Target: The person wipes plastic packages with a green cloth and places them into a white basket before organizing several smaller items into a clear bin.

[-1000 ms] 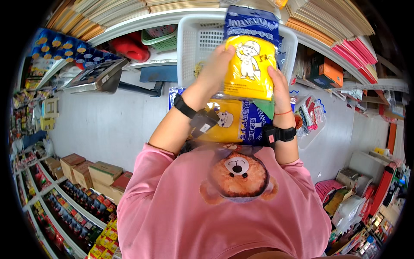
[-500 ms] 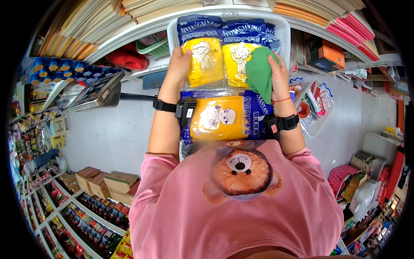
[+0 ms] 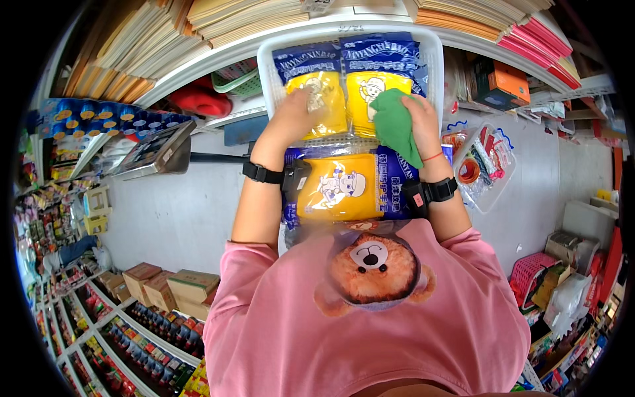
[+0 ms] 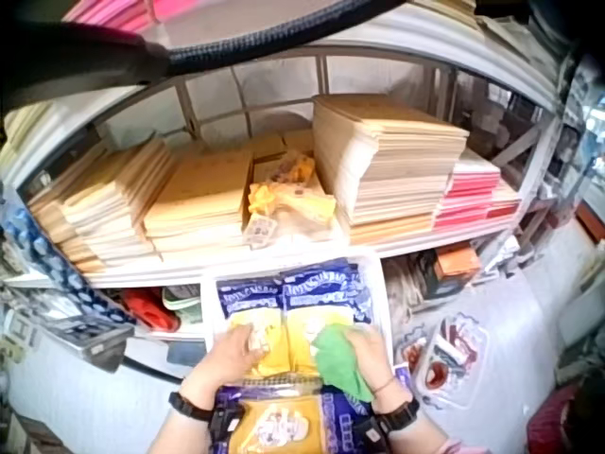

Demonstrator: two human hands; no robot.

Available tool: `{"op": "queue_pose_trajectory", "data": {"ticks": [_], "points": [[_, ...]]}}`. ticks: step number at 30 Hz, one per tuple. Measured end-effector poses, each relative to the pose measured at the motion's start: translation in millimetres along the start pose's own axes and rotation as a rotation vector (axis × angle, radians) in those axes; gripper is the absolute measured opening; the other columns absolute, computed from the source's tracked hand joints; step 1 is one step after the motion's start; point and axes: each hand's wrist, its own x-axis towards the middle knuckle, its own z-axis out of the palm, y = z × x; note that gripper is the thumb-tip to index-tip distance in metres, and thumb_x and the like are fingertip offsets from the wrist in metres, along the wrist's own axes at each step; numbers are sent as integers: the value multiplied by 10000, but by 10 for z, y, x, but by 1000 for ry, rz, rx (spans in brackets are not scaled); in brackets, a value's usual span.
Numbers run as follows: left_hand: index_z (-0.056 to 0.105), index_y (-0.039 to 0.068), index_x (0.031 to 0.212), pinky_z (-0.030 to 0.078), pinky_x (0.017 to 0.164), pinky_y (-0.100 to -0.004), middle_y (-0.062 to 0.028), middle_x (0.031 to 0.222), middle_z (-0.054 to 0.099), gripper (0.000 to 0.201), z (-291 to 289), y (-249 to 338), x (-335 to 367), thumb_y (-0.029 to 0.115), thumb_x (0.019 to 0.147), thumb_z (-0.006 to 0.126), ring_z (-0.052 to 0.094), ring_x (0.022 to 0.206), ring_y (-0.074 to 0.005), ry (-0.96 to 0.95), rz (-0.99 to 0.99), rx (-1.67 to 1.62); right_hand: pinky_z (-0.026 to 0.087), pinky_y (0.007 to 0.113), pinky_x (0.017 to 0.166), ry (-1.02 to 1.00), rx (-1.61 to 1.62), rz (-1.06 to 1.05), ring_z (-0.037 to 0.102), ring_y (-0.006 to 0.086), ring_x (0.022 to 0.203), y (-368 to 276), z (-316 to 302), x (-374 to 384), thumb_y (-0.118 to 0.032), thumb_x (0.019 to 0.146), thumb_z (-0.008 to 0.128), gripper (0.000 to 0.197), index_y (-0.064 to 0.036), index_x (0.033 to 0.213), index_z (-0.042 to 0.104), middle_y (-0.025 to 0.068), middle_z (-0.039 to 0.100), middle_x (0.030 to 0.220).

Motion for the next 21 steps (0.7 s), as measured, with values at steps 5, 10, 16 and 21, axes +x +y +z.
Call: {"op": "queue_pose_trajectory", "data": {"ticks": [5, 10, 16, 21], "points": [[436, 26, 1400, 315, 1107, -395, -234, 1457, 390, 651, 142, -8, 19, 383, 893, 636, 380, 1353, -356, -114, 128, -23, 515, 240, 727, 69, 197, -68, 637, 138, 793, 45, -103, -13, -208, 938, 527, 242, -16, 1055, 616, 63, 659, 943], [493, 32, 1356, 373, 1058, -369, -235, 1369, 486, 593, 58, 219, -37, 325, 872, 668, 452, 1298, -314, -54, 170, -402, 501, 266, 738, -66, 308, -17, 624, 138, 836, -149, -31, -115, -224, 942, 514, 249, -18, 1040, 615, 68, 648, 961], [547, 22, 1279, 466, 892, -308, -98, 1176, 629, 444, 122, 446, -50, 230, 903, 658, 592, 1012, -176, -207, 0, -759, 502, 279, 830, -120, 292, -70, 621, 151, 947, -262, 57, -189, -241, 960, 522, 292, -6, 1119, 590, 76, 638, 1039], [559, 118, 1234, 490, 709, -198, 16, 1057, 653, 318, 215, 518, -70, 303, 976, 568, 601, 890, -42, -36, -7, -1027, 488, 290, 919, 200, 151, -322, 565, 171, 1101, -250, 160, -158, -197, 962, 580, 464, -6, 1361, 439, 109, 551, 1257]]}}
